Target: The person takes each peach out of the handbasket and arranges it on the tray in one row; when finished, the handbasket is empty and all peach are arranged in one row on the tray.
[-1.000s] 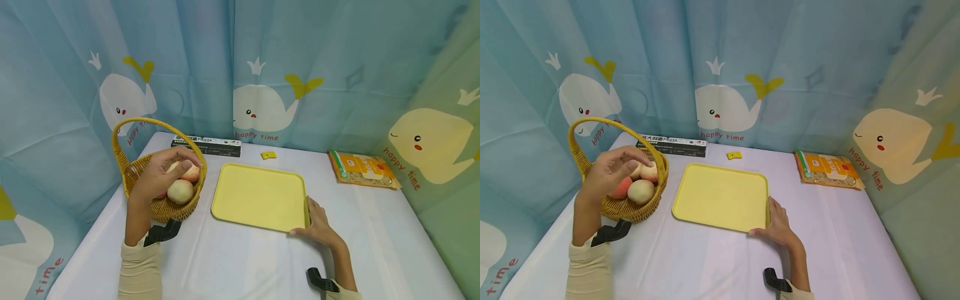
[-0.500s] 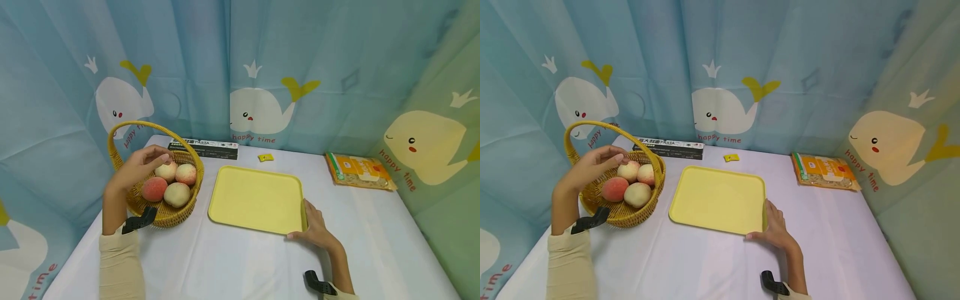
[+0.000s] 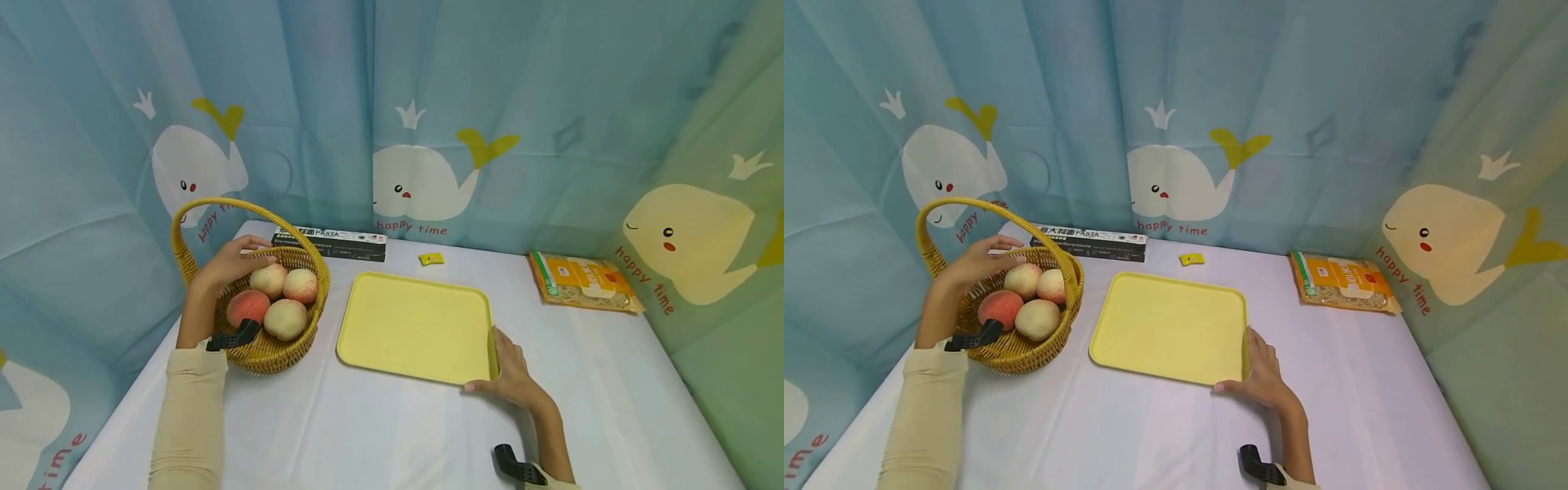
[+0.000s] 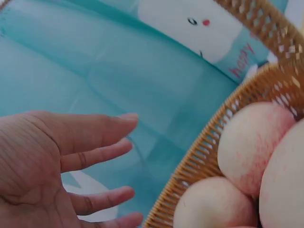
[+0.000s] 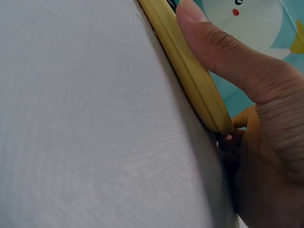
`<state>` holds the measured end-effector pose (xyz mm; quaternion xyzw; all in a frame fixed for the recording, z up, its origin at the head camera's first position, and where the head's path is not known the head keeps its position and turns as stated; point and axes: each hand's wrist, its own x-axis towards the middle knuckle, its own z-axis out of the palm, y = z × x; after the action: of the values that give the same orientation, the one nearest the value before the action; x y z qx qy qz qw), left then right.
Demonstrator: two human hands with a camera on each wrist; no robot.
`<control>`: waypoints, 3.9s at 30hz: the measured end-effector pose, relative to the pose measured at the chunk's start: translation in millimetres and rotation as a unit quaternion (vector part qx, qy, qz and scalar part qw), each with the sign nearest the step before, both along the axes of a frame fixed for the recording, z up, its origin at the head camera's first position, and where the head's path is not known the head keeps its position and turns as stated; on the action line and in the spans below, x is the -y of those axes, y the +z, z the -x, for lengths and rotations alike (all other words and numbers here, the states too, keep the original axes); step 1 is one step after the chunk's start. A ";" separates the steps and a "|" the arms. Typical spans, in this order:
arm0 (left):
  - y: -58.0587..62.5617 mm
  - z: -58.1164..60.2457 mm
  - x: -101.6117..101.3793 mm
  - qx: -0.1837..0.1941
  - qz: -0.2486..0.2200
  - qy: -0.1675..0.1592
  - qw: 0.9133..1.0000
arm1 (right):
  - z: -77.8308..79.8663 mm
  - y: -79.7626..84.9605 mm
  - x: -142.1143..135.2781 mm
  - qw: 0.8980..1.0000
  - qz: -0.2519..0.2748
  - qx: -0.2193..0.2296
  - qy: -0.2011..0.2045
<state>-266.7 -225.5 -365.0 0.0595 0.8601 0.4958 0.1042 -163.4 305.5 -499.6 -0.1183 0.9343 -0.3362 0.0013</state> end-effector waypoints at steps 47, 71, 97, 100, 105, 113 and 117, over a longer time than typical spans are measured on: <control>-41.7 29.7 28.2 0.086 0.015 -0.068 0.994 | 11.7 4.1 -2.7 1.000 0.003 0.021 0.010; -55.9 32.8 19.3 0.096 0.043 -0.056 0.993 | 4.5 -0.6 -6.5 1.000 0.014 0.022 0.012; -47.0 23.2 12.6 0.012 0.135 -0.058 0.989 | 3.7 -3.2 -6.2 0.999 0.022 -0.002 0.027; -44.9 20.7 11.7 -0.017 0.152 -0.057 0.987 | 2.7 -3.3 -6.0 0.999 0.026 -0.002 0.026; -42.5 18.0 12.1 -0.056 0.182 -0.049 0.981 | 3.1 -6.2 -6.9 0.999 0.023 -0.011 0.027; -30.3 11.8 9.2 -0.113 0.138 -0.040 0.983 | 3.7 -5.9 -6.5 0.999 0.030 -0.009 0.025; -24.7 3.5 5.2 -0.122 0.122 -0.022 0.985 | 3.7 -4.8 -6.1 0.999 0.035 -0.017 0.030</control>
<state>-270.2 -230.7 -389.6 0.1248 0.9189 0.3740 0.0159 -167.0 311.5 -504.4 -0.1519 0.9179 -0.3666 -0.0087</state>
